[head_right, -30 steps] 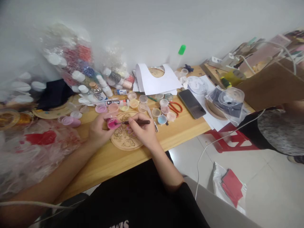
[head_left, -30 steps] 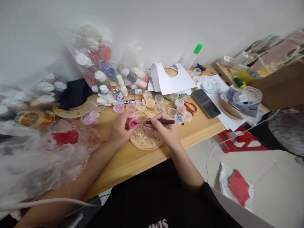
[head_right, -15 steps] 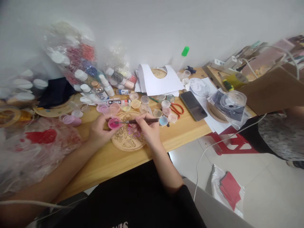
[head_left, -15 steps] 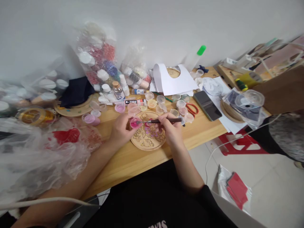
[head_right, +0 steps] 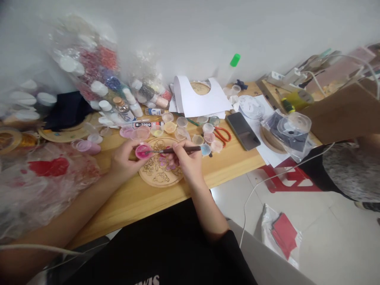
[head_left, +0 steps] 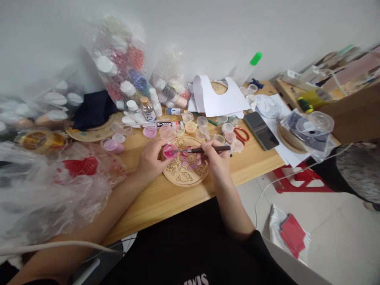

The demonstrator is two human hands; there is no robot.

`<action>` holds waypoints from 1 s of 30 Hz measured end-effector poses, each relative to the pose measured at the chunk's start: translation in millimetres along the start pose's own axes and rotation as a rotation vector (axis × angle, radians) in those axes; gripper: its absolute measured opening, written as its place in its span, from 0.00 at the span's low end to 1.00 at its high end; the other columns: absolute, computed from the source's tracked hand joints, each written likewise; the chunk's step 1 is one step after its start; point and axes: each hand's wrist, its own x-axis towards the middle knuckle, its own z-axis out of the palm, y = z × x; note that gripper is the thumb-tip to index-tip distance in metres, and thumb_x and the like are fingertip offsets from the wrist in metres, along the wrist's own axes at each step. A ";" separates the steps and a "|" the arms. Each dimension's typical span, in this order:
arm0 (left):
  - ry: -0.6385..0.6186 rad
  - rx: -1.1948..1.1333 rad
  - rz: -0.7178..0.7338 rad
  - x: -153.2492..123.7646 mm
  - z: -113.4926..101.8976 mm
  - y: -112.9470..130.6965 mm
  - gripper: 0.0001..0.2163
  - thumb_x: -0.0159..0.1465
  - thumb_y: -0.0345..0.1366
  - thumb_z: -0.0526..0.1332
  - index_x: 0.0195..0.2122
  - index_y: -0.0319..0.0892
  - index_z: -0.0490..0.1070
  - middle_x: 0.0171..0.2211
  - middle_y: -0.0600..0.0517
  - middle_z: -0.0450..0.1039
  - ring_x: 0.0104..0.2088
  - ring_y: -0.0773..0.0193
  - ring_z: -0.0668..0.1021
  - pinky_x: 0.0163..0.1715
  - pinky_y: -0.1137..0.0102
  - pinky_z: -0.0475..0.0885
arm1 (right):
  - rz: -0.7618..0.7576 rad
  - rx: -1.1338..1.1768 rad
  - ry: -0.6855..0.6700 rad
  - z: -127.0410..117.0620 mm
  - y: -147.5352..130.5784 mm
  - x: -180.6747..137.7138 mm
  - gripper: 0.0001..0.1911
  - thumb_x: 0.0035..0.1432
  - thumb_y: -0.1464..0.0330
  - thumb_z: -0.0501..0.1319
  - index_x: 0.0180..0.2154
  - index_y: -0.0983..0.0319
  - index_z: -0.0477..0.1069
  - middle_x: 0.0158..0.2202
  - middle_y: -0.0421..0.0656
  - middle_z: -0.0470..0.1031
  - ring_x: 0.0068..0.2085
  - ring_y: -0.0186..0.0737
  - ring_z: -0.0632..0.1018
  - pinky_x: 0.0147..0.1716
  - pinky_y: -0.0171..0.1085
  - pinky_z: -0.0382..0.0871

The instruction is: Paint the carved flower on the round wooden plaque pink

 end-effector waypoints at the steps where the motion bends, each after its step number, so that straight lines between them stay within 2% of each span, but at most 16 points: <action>1: 0.009 -0.008 0.011 0.3 0.1 0.2 0.10 0.70 0.45 0.70 0.43 0.46 0.74 0.37 0.52 0.82 0.36 0.60 0.83 0.37 0.65 0.79 | -0.002 -0.003 -0.003 0.0 0.0 0.0 0.18 0.51 0.57 0.72 0.20 0.57 0.68 0.15 0.34 0.74 0.14 0.30 0.70 0.13 0.30 0.61; 7: 0.068 0.048 0.059 0.1 2.2 0.2 0.07 0.68 0.37 0.69 0.46 0.46 0.75 0.37 0.51 0.83 0.35 0.58 0.84 0.36 0.65 0.79 | -0.036 0.011 0.045 -6.9 -2.7 -4.9 0.17 0.52 0.60 0.71 0.21 0.57 0.67 0.15 0.33 0.73 0.14 0.29 0.69 0.14 0.30 0.62; 11: 0.118 0.085 -0.042 -1.8 4.2 -0.3 0.07 0.67 0.36 0.69 0.45 0.46 0.75 0.38 0.51 0.83 0.36 0.57 0.84 0.38 0.64 0.79 | -0.059 -0.052 0.108 -18.2 -3.6 -11.6 0.16 0.53 0.61 0.70 0.21 0.57 0.67 0.15 0.34 0.74 0.15 0.31 0.71 0.14 0.30 0.61; 15: 0.062 0.105 -0.174 -1.8 4.8 0.2 0.07 0.67 0.39 0.68 0.43 0.45 0.76 0.38 0.50 0.83 0.38 0.55 0.84 0.41 0.61 0.81 | -0.104 -0.195 0.143 -26.7 1.7 -16.6 0.16 0.55 0.60 0.70 0.22 0.57 0.69 0.16 0.35 0.75 0.16 0.32 0.73 0.16 0.31 0.63; 20: 0.082 0.030 -0.169 0.3 5.6 1.1 0.06 0.67 0.40 0.68 0.43 0.47 0.76 0.38 0.49 0.83 0.39 0.53 0.85 0.42 0.58 0.83 | -0.135 -0.282 0.164 -30.8 9.9 -18.9 0.18 0.56 0.57 0.71 0.23 0.57 0.70 0.17 0.36 0.76 0.17 0.35 0.74 0.17 0.33 0.64; 30: 0.024 0.028 -0.225 -1.3 5.4 3.1 0.08 0.65 0.37 0.68 0.45 0.47 0.76 0.41 0.48 0.84 0.41 0.53 0.85 0.46 0.58 0.83 | -0.164 -0.315 0.191 -29.5 10.4 -18.0 0.17 0.56 0.58 0.72 0.22 0.58 0.71 0.16 0.36 0.75 0.17 0.33 0.73 0.18 0.32 0.65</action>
